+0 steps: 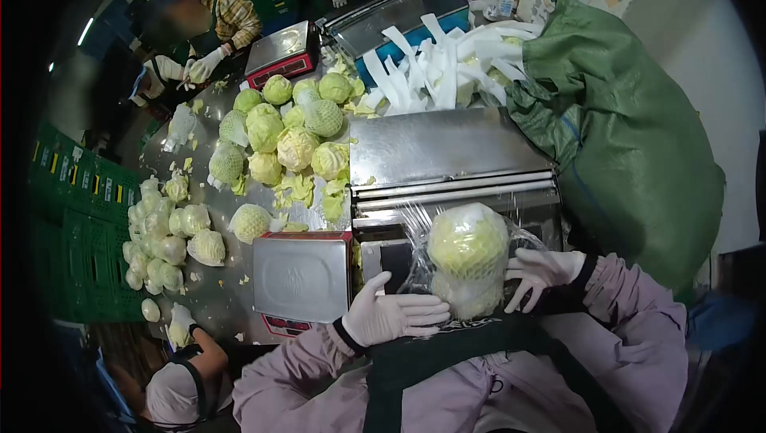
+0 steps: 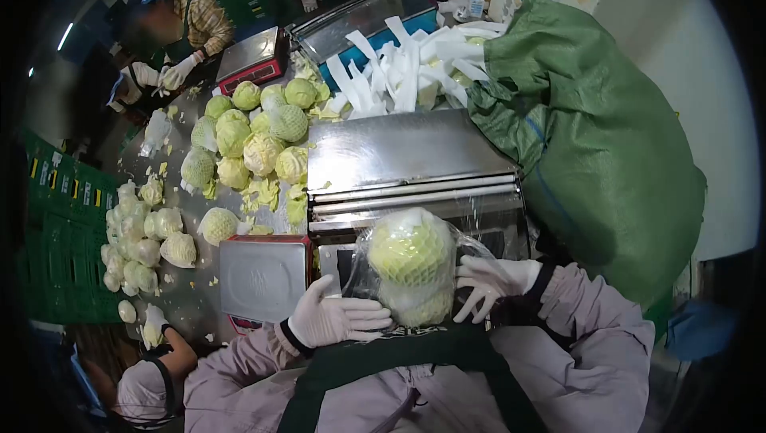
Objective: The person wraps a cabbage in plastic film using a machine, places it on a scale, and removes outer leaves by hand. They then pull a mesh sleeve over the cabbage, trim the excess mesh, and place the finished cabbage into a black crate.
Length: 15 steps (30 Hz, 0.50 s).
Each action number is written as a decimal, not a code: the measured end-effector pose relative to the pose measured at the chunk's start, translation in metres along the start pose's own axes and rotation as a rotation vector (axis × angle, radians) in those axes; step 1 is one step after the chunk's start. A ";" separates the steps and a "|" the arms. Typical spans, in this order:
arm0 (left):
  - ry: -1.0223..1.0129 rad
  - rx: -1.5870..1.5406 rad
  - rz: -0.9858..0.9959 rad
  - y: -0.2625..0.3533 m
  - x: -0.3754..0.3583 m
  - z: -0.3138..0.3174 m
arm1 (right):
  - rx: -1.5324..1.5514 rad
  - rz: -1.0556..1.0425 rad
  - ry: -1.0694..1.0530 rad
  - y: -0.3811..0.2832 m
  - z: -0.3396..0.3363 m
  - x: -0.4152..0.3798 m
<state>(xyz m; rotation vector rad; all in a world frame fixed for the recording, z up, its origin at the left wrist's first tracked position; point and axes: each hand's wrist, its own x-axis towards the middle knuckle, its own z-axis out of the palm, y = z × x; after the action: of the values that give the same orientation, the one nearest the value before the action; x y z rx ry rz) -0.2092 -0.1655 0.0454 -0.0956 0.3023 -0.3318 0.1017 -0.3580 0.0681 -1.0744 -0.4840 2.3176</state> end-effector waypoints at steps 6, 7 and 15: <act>0.373 0.804 0.445 -0.060 -0.015 -0.007 | -0.059 -0.422 0.589 0.061 0.051 -0.007; 0.433 0.918 0.525 -0.064 -0.014 -0.015 | -0.152 -0.503 0.767 0.069 0.061 0.005; 0.706 0.764 0.981 -0.044 -0.004 -0.013 | 0.082 -1.089 1.585 0.078 0.033 0.062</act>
<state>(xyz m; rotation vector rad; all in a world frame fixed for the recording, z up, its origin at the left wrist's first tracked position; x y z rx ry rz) -0.2300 -0.2062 0.0401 0.9213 0.8478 0.5321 0.0177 -0.3858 0.0113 -1.6013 -0.1714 0.2323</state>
